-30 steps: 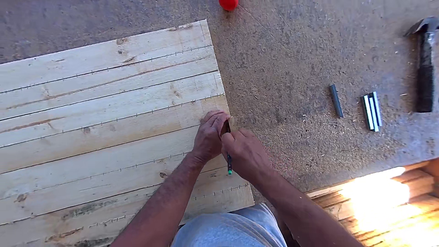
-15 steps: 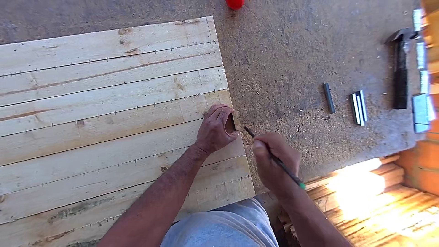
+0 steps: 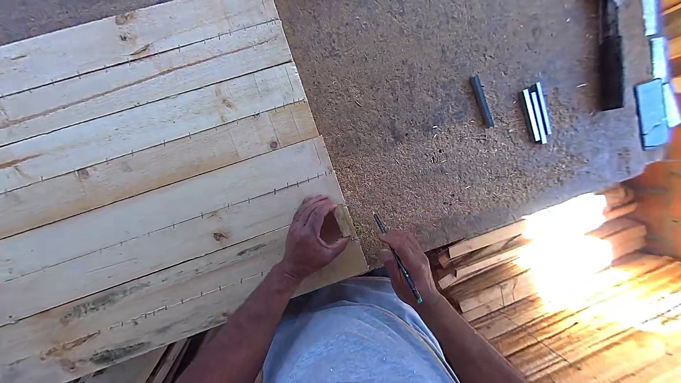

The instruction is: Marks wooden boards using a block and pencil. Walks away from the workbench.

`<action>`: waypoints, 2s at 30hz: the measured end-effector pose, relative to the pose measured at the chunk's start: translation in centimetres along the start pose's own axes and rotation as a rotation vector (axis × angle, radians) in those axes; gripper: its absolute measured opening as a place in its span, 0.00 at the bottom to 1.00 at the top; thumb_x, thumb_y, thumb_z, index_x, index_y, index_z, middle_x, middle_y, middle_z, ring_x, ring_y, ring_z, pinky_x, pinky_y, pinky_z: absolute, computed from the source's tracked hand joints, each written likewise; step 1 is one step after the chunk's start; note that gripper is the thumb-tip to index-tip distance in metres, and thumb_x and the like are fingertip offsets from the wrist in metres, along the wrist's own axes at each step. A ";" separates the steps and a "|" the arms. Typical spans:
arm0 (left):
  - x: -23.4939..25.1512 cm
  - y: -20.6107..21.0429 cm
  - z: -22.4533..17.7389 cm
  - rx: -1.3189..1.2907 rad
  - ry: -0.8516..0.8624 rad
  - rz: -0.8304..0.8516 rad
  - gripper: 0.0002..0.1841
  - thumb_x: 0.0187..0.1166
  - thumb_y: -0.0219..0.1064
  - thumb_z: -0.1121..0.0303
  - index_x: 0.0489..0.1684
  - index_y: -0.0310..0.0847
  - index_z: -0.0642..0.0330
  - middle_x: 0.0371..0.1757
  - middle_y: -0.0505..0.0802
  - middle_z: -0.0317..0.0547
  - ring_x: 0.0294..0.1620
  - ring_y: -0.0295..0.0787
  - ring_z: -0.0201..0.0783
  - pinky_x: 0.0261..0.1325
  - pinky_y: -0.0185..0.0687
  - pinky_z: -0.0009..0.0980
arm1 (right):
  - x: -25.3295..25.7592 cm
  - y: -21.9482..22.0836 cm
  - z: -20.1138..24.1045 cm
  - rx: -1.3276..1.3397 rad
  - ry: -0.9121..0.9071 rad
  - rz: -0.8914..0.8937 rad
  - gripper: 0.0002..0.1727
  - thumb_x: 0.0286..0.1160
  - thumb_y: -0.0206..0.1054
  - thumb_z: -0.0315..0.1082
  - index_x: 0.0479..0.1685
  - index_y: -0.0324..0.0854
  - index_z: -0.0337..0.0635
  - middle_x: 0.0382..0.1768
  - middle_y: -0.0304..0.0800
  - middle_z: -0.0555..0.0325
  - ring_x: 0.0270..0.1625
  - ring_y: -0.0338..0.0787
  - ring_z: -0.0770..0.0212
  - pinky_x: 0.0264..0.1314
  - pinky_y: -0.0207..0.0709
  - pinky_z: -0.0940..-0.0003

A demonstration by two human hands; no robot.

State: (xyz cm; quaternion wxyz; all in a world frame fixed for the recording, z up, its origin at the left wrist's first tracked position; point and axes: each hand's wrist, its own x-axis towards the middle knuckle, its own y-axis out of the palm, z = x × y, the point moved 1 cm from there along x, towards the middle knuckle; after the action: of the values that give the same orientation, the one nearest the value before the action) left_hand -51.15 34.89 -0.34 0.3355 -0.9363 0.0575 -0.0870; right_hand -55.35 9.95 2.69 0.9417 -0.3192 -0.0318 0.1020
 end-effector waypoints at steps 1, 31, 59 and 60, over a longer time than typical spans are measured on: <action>0.1 0.1 -0.1 0.015 -0.004 -0.002 0.36 0.58 0.83 0.48 0.64 0.84 0.60 0.69 0.90 0.49 0.82 0.78 0.47 0.91 0.61 0.53 | -0.1 0.0 -0.3 -0.007 -0.019 -0.009 0.24 0.93 0.50 0.56 0.67 0.84 0.54 0.63 0.91 0.62 0.74 0.84 0.60 0.78 0.78 0.53; 0.3 0.8 0.0 0.148 0.073 0.004 0.36 0.58 0.80 0.42 0.63 0.86 0.56 0.65 0.93 0.42 0.81 0.78 0.47 0.91 0.59 0.53 | 1.4 -3.2 5.9 0.040 -0.292 -0.016 0.20 0.89 0.50 0.45 0.51 0.88 0.45 0.38 0.91 0.61 0.47 0.89 0.64 0.50 0.84 0.67; 0.8 0.2 -0.5 0.159 0.096 -0.012 0.15 0.86 0.55 0.73 0.58 0.89 0.60 0.62 0.95 0.44 0.78 0.82 0.49 0.89 0.63 0.49 | 6.2 3.6 12.1 -0.594 -0.189 0.301 0.12 0.68 0.68 0.39 0.20 0.79 0.45 0.16 0.78 0.57 0.24 0.87 0.53 0.23 0.78 0.60; 0.7 0.3 -0.5 0.164 0.098 -0.010 0.15 0.86 0.55 0.73 0.59 0.89 0.60 0.63 0.94 0.44 0.79 0.81 0.49 0.89 0.63 0.49 | 6.2 3.5 12.2 -0.574 -0.143 0.303 0.12 0.67 0.69 0.39 0.20 0.78 0.45 0.15 0.78 0.57 0.23 0.87 0.53 0.21 0.78 0.60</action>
State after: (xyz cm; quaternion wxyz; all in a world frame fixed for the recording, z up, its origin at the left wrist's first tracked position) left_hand -50.60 34.25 -0.07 0.4074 -0.9005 0.0618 -0.1387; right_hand -51.47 21.23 10.22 0.7828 -0.5646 -0.0775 0.2500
